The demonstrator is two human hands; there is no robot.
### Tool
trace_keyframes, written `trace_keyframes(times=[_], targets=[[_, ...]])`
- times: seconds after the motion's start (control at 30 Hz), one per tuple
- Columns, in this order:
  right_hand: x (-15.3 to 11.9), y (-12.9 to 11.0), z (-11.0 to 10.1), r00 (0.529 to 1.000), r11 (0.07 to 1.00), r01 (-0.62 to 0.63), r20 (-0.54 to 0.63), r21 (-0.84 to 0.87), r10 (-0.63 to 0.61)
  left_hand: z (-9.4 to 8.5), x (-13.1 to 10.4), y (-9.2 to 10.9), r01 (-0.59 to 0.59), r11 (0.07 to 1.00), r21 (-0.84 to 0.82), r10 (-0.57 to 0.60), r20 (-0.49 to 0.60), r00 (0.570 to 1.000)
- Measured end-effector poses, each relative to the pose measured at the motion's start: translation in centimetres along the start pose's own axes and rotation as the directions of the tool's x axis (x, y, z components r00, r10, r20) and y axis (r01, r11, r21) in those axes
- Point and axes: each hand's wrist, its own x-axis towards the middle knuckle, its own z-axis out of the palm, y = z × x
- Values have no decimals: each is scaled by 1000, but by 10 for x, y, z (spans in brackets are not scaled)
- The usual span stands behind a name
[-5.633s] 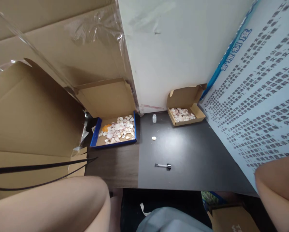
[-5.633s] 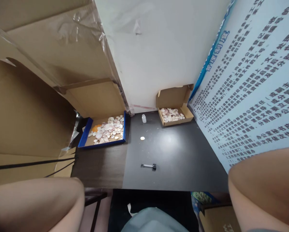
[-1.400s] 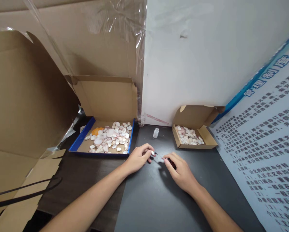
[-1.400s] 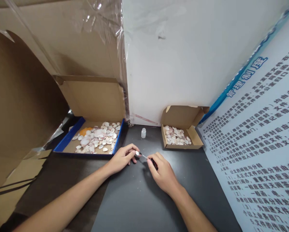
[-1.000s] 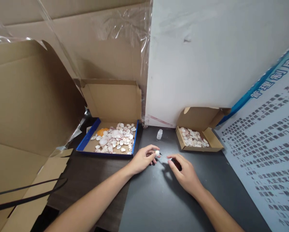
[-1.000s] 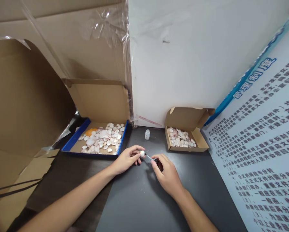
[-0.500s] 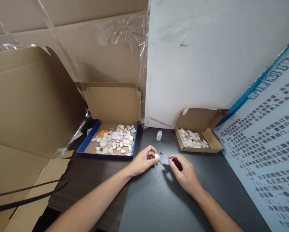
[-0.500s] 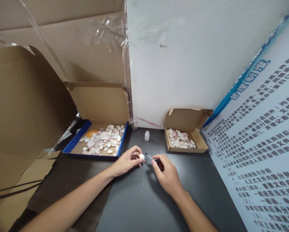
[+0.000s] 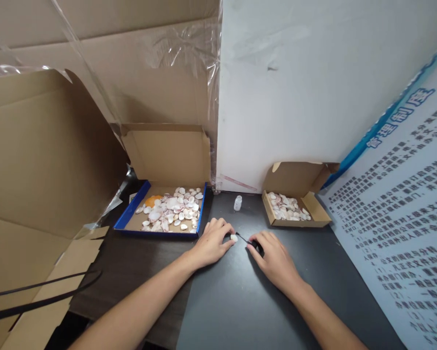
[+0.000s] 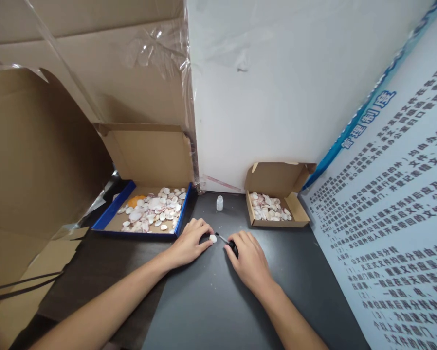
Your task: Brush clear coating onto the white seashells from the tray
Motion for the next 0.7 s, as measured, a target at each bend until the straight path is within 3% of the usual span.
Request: trace_keyframes(times=[0.13, 0.3, 0.53, 0.7], targets=[[0, 3, 3, 1000, 1000, 7, -24, -3, -7, 2, 0, -1, 0, 999, 32, 0, 15, 1000], [0, -4, 1, 998, 992, 52, 21, 116, -55, 4, 1, -3, 6, 999, 35, -6, -13, 1000], [0, -3, 2, 999, 1000, -29, 34, 6, 29, 3, 3, -1, 28, 998, 54, -28, 3, 1000], [-2, -1, -1, 999, 1000, -6, 33, 9, 6, 2, 0, 1, 31, 998, 56, -32, 6, 999]])
